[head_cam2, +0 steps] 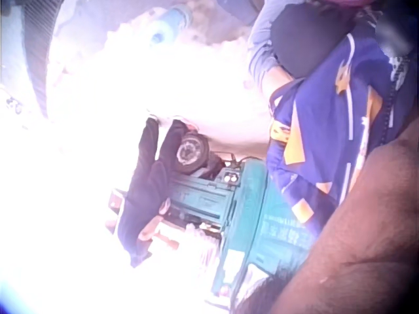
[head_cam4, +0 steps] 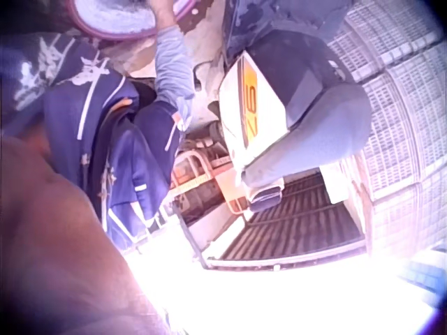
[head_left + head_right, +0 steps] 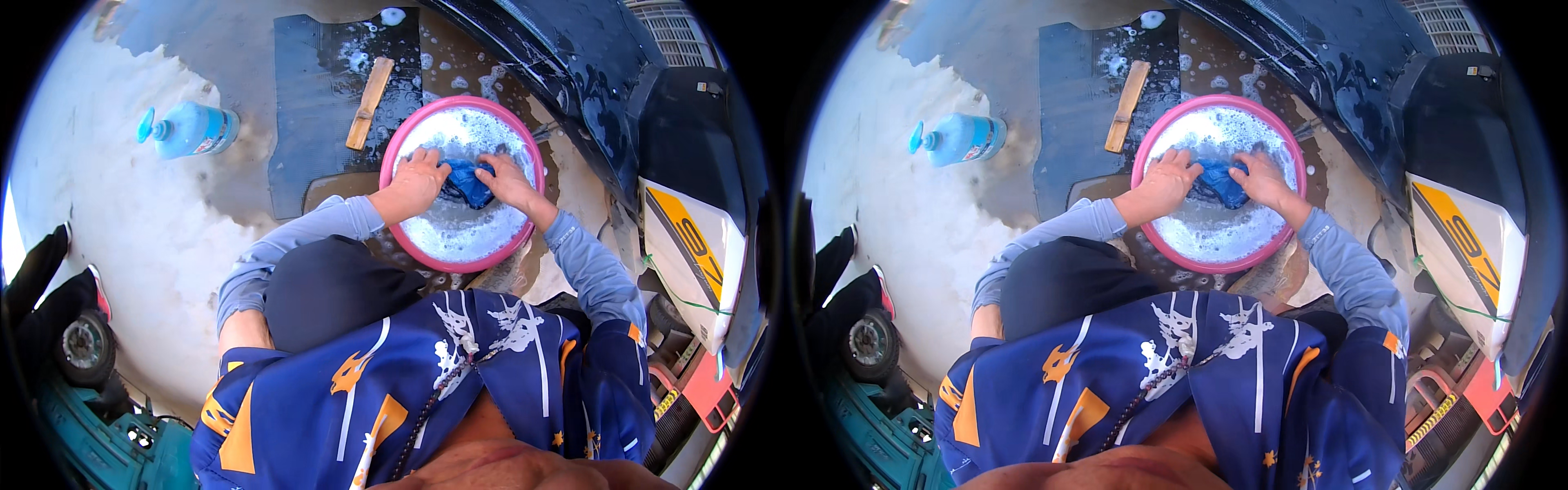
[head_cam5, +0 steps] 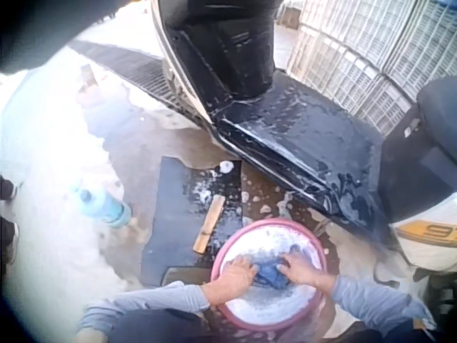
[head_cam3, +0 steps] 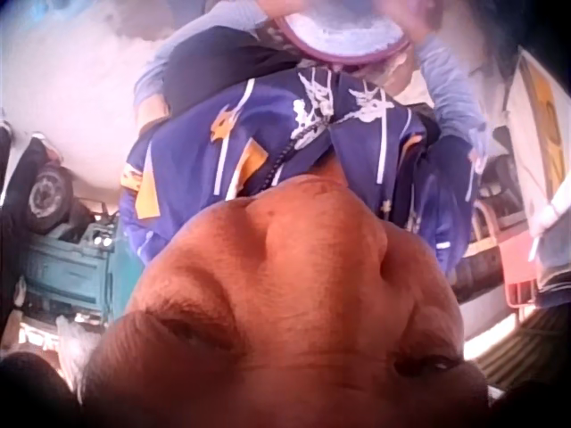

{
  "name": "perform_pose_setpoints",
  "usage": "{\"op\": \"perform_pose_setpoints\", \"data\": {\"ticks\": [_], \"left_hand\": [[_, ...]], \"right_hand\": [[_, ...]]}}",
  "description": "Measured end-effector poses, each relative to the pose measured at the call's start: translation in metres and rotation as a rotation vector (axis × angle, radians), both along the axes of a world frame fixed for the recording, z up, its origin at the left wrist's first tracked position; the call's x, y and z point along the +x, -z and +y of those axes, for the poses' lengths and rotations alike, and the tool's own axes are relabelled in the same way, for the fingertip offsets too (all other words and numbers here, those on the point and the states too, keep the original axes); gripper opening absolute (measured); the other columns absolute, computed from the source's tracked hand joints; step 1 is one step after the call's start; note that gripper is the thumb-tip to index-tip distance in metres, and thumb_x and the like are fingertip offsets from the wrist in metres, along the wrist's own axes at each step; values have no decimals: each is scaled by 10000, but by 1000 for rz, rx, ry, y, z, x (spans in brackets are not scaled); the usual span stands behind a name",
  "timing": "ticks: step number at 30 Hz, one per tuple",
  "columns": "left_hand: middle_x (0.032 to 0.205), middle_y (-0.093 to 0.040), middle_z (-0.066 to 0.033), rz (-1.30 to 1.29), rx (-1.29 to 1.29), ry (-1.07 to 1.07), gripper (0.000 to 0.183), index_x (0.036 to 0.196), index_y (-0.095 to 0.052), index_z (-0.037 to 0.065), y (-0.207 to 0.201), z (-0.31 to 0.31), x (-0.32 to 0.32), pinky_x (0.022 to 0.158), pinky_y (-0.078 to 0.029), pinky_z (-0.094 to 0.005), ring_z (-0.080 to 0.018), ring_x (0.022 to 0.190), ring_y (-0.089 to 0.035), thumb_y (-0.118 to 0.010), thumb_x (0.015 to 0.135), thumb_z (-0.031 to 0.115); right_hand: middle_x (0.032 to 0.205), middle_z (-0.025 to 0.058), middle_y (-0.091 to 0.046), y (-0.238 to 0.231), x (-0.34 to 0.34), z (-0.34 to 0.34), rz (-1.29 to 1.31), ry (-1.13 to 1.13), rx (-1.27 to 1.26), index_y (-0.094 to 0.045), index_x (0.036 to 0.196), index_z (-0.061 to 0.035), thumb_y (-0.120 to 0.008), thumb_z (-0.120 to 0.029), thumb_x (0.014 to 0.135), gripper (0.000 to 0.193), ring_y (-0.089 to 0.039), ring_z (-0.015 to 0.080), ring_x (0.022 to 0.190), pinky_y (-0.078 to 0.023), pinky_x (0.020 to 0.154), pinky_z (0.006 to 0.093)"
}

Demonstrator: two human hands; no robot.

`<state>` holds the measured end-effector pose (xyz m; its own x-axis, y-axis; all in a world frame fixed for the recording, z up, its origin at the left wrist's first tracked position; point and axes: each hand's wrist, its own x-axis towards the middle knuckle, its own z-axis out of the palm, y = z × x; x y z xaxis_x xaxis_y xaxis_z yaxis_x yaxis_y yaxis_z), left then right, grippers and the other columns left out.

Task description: The person cleans a scooter and its floor mats by hand using a brush, a cloth, and a bucket of soapy water. They scrub the mats on the ground and wipe the scooter body panels.

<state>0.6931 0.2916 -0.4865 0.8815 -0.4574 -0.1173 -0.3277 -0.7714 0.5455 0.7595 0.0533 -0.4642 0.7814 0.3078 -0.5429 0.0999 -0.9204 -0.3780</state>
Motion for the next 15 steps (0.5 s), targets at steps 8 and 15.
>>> {"op": "perform_pose_setpoints", "data": {"ticks": [8, 15], "left_hand": [[1343, -463, -288, 385, -484, -182, 674, 1464, -365, 117, 6, -27, 1, 930, -508, -520, -478, 1103, -592, -635, 851, 40], [1036, -489, -181, -142, -773, 152, 512, 1316, -497, 107, -54, -22, 11, 695, -562, -449, -375, 930, -625, -668, 835, 83]], "right_hand": [[1295, 125, -592, 3, -22, 40, 927, 1105, 756, -479, 1371, -91, -442, -633, 993, 662, -566, 274, 1222, -459, 1021, 503], [1149, 99, -648, -5, -7, 29, 877, 1133, 967, -588, 1237, -134, -537, -470, 991, 419, -622, 248, 1128, -535, 935, 422]]}}
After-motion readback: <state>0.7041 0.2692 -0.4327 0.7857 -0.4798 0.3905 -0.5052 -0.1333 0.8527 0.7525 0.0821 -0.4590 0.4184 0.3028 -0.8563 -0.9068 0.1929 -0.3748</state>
